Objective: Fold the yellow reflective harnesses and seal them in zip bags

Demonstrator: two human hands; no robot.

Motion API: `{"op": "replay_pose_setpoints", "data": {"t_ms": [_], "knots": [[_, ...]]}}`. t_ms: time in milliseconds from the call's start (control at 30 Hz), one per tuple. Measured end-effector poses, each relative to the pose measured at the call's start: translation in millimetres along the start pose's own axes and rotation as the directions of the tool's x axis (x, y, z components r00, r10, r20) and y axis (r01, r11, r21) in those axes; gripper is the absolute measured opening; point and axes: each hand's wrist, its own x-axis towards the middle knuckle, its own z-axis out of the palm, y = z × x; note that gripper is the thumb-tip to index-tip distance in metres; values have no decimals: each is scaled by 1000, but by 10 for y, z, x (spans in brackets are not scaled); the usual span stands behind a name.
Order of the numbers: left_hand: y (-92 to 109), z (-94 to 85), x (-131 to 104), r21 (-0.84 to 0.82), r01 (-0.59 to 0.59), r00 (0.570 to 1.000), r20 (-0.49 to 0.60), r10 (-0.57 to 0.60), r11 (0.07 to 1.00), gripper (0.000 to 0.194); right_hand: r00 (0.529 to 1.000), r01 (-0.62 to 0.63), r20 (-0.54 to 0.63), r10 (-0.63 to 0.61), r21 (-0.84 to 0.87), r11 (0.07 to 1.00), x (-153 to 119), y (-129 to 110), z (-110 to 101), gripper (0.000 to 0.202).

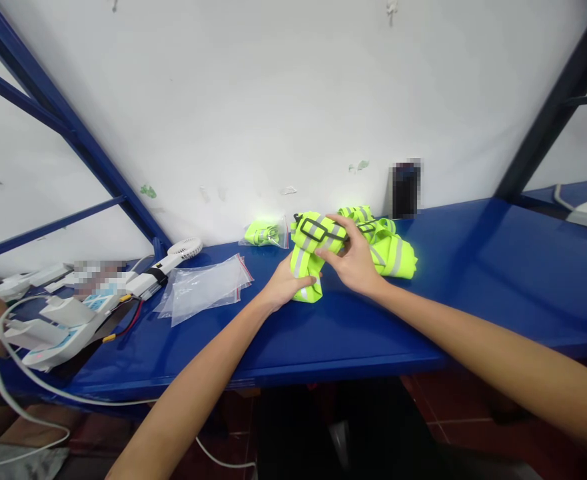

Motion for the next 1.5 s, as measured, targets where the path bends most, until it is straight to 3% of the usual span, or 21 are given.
{"op": "replay_pose_setpoints", "data": {"t_ms": [333,500,600,800,1000,1067,1167,1267,1367,1500], "knots": [[55,79,-23,-49,68,996,-58,-71,996,47,1000,21,18,-21,2,1000,-14,-27,4,51],[6,102,-7,-159,22,998,-54,-31,987,64,980,162,122,-156,-41,986,-73,32,19,48],[0,115,-3,-234,9,994,-104,-34,972,74,949,234,232,-215,-61,970,-97,88,50,53],[75,93,-48,-405,51,997,-28,-69,913,75,901,251,370,-225,-22,968,-49,149,-32,60],[128,25,-52,-518,89,991,-39,-128,851,64,754,256,616,-229,45,966,-28,55,-182,74],[133,-3,-47,-557,106,991,-12,-135,824,50,739,281,632,-232,24,959,-29,48,-173,77],[138,-37,-50,-579,139,988,25,-152,803,40,770,302,589,-245,1,953,-24,66,-120,55],[147,-55,-62,-558,214,976,152,-154,802,48,868,229,458,-194,-21,973,-18,67,-63,33],[164,-74,-66,-490,279,942,308,-136,826,67,958,105,273,-93,-30,994,-18,42,-31,27],[170,-137,-53,-254,305,903,384,-194,918,69,997,-5,78,11,-70,998,-16,51,-27,30]]}}
